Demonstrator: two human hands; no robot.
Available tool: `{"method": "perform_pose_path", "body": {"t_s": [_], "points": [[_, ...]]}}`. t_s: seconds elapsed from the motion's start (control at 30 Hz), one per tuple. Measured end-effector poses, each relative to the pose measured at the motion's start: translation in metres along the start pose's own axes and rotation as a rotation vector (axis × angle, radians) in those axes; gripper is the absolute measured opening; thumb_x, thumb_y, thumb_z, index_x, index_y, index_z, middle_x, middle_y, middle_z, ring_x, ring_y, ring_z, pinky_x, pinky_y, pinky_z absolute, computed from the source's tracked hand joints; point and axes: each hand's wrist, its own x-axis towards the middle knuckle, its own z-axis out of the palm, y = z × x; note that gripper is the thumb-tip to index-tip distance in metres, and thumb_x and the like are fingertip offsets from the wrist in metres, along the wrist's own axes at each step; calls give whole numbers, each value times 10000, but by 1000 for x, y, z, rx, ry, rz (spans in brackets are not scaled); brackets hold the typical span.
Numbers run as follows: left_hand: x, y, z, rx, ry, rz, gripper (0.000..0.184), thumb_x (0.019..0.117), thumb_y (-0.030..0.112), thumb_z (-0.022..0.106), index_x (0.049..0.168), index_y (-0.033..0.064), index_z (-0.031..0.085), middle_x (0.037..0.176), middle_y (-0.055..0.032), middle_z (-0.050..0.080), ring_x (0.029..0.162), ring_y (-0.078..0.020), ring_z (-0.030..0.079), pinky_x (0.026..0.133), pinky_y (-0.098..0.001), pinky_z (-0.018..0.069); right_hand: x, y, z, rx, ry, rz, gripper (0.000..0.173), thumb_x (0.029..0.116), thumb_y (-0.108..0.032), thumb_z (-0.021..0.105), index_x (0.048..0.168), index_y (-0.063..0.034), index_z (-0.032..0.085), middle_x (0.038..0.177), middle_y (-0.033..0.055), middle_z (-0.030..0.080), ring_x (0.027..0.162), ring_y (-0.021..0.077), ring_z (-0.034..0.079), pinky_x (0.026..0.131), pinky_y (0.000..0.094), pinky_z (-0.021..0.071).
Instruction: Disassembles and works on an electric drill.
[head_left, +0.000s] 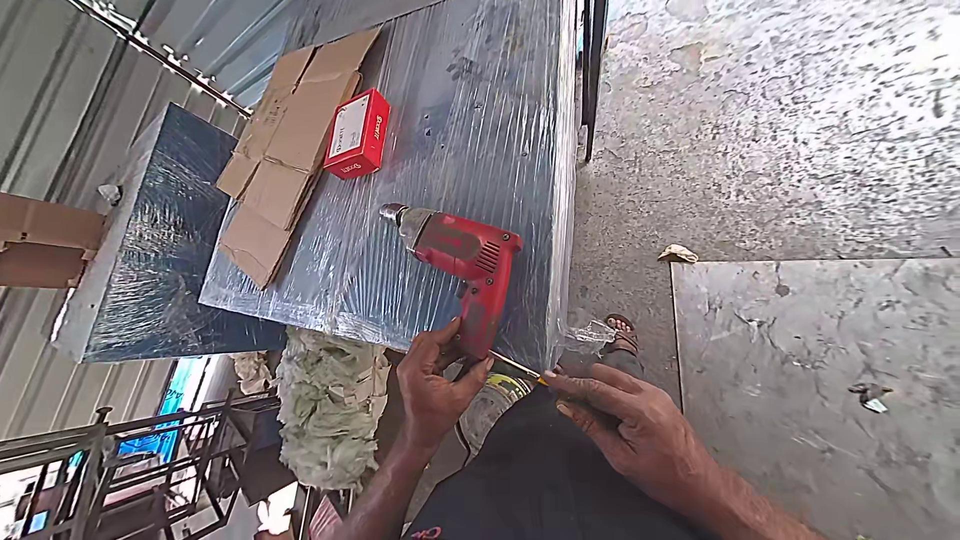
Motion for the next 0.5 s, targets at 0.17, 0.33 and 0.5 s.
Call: {"method": "perform_pose_path", "body": {"t_s": [0.17, 0.33, 0.5], "points": [[0, -2, 1, -15, 5, -11, 644, 674, 18, 918, 1241, -125, 648, 1108, -196, 684, 916, -293, 748, 801, -432, 684, 4, 5, -3, 68, -53, -4, 294, 1038, -341, 603, 1291, -258, 726, 931, -36, 694, 829, 34, 638, 727, 197, 534], [3, 1, -2, 0, 4, -6, 649, 652, 6, 922, 1227, -129, 652, 1110, -194, 695, 906, -283, 755, 804, -421, 686, 18, 2, -13, 786, -250, 434, 274, 1011, -228, 658, 1244, -113, 746, 912, 7, 724, 600, 37, 539, 502, 170, 427], [1, 2, 1, 26, 22, -35, 647, 654, 17, 925, 1228, -116, 659, 1119, -191, 700, 909, -282, 756, 806, -420, 685, 6, 7, -1, 119, -57, 24, 279, 1028, -332, 616, 1265, -255, 740, 934, -44, 703, 823, 24, 641, 727, 197, 540]]}}
